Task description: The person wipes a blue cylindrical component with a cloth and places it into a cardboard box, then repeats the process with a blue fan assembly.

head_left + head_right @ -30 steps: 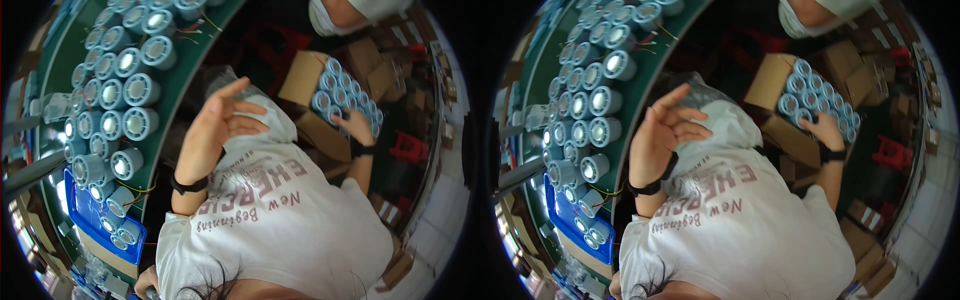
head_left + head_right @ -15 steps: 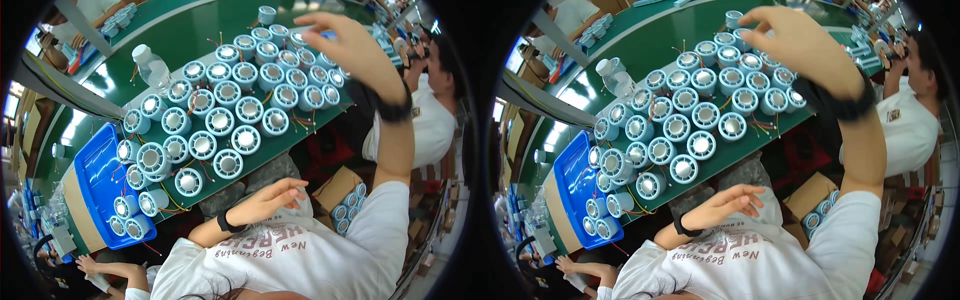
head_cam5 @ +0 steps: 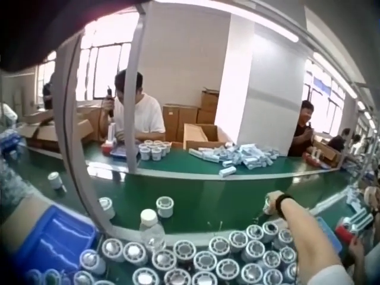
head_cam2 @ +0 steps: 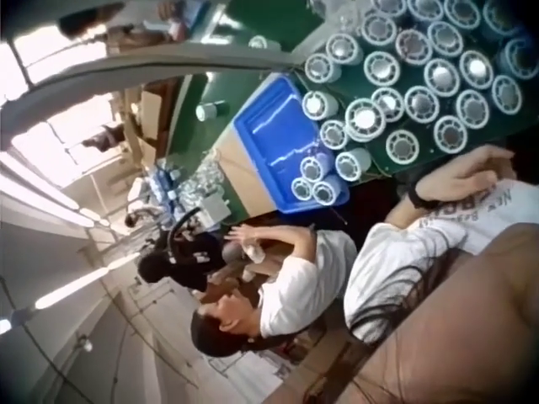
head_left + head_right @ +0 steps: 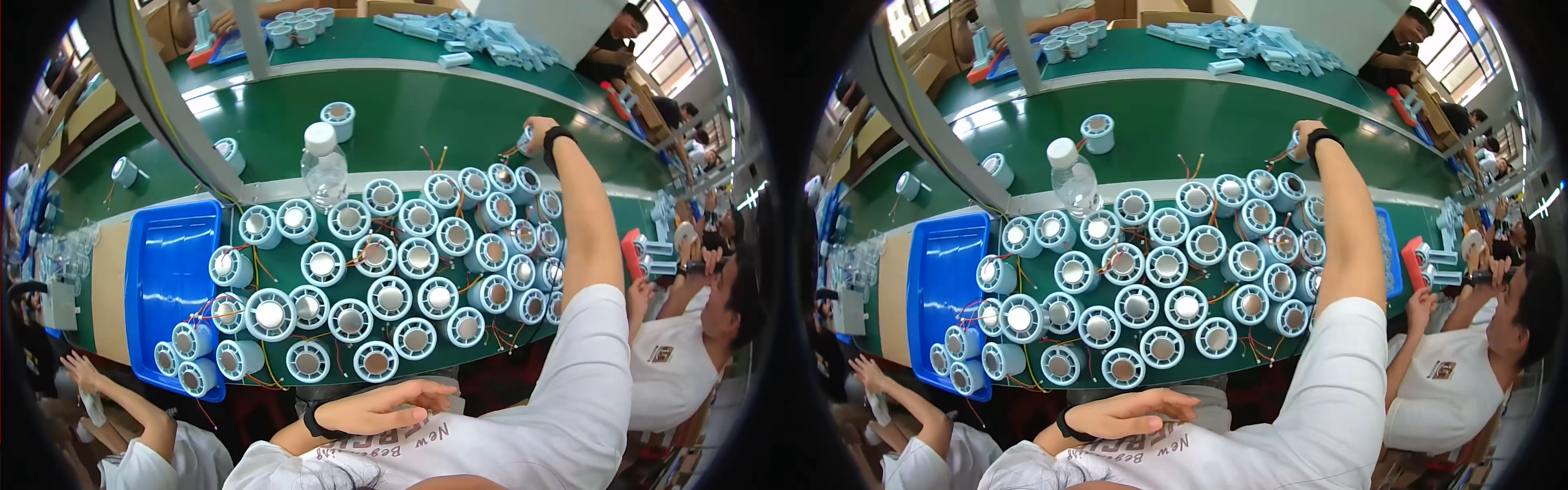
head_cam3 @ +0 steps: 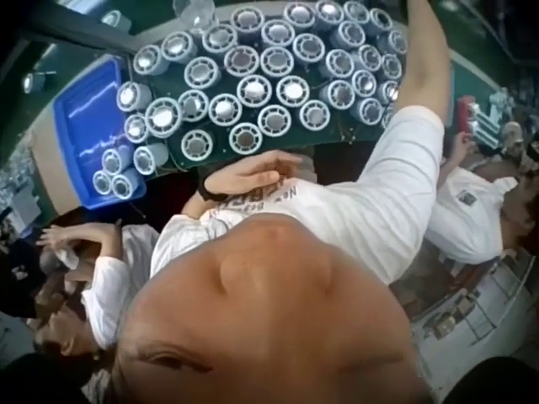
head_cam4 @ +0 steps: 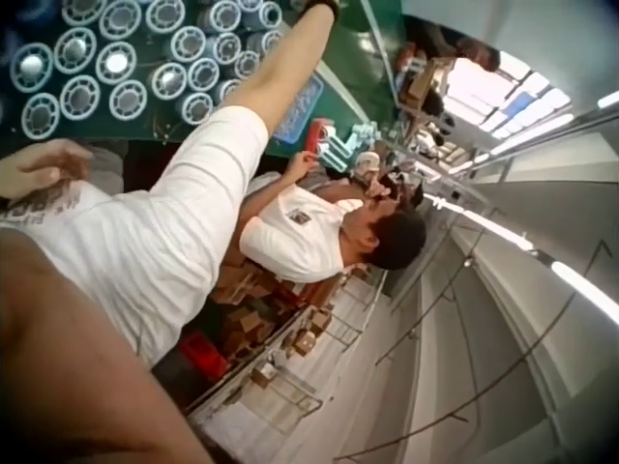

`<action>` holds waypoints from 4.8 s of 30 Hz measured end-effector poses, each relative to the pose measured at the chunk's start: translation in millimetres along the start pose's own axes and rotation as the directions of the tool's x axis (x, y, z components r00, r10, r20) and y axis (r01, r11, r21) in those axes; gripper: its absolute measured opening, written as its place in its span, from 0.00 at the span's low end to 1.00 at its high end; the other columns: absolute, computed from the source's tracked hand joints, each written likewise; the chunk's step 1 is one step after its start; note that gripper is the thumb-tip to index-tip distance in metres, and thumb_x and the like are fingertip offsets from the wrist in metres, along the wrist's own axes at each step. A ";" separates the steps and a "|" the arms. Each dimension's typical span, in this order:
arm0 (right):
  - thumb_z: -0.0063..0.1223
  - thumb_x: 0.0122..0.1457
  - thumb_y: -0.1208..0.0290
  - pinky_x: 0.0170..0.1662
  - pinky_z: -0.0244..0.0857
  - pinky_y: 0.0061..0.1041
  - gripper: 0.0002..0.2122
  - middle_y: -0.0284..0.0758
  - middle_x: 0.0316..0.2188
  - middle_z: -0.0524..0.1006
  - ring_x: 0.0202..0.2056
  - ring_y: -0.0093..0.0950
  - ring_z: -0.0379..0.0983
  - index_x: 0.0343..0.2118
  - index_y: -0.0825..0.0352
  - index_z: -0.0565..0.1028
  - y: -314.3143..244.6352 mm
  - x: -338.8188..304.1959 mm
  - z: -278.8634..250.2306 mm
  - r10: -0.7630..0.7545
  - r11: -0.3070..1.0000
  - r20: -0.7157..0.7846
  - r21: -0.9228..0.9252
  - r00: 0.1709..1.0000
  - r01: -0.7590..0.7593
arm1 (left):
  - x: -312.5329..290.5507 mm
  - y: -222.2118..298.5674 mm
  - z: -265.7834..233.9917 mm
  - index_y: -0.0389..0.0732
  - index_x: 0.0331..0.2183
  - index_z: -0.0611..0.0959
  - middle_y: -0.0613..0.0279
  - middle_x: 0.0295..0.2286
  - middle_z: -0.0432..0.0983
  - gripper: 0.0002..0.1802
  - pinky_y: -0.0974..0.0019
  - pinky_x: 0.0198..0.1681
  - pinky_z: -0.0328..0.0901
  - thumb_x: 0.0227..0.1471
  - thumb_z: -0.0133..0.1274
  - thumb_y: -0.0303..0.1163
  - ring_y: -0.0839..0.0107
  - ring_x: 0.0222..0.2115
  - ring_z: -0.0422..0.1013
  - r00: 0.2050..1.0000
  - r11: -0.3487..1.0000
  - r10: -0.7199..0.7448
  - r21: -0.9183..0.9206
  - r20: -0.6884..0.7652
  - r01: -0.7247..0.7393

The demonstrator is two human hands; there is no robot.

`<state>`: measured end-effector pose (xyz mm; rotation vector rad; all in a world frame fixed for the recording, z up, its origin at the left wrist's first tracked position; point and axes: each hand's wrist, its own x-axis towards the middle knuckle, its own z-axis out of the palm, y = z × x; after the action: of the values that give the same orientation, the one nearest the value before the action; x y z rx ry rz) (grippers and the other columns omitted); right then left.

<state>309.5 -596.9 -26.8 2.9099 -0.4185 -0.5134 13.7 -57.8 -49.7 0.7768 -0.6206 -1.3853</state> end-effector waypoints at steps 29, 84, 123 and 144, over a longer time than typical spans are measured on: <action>0.63 0.47 0.67 0.38 0.68 0.32 0.37 0.48 0.41 0.75 0.35 0.39 0.74 0.62 0.59 0.60 -254.7 -81.9 -95.2 -0.566 0.778 -0.237 0.162 0.789 0.607 | -53.5 1.9 30.1 0.39 0.60 0.57 0.60 0.51 0.61 0.49 0.63 0.57 0.56 0.42 0.68 0.33 0.69 0.55 0.60 0.658 0.800 0.569 0.150 -0.493 -0.580; 0.62 0.53 0.58 0.47 0.67 0.28 0.29 0.39 0.50 0.73 0.47 0.30 0.73 0.54 0.68 0.69 -199.4 -412.0 -9.1 -0.893 0.135 -0.304 0.520 0.331 0.844 | -24.1 -20.3 29.0 0.35 0.56 0.65 0.51 0.39 0.75 0.45 0.62 0.38 0.71 0.53 0.44 0.66 0.65 0.35 0.75 0.977 0.910 0.098 -0.381 -0.192 -0.166; 0.64 0.49 0.56 0.35 0.69 0.30 0.25 0.47 0.29 0.78 0.33 0.39 0.76 0.40 0.73 0.71 -320.2 -346.1 -72.7 -0.692 0.691 -0.033 0.259 0.721 0.675 | -52.2 -22.2 23.2 0.38 0.63 0.53 0.52 0.44 0.73 0.55 0.64 0.43 0.68 0.49 0.46 0.69 0.63 0.40 0.73 0.841 0.928 0.365 0.077 -0.399 -0.366; 0.70 0.43 0.64 0.36 0.70 0.29 0.35 0.39 0.34 0.77 0.36 0.34 0.76 0.56 0.64 0.66 -258.0 -409.4 -36.6 -0.709 0.519 -0.282 0.411 0.646 0.749 | -44.8 -11.7 21.7 0.41 0.64 0.49 0.45 0.48 0.70 0.48 0.58 0.46 0.68 0.56 0.36 0.66 0.57 0.45 0.72 0.833 0.859 0.330 -0.225 -0.444 -0.460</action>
<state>16.4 -226.0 83.0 3.4972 0.9187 -0.4073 -15.0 -16.0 -42.9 0.5889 -0.2086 -0.8727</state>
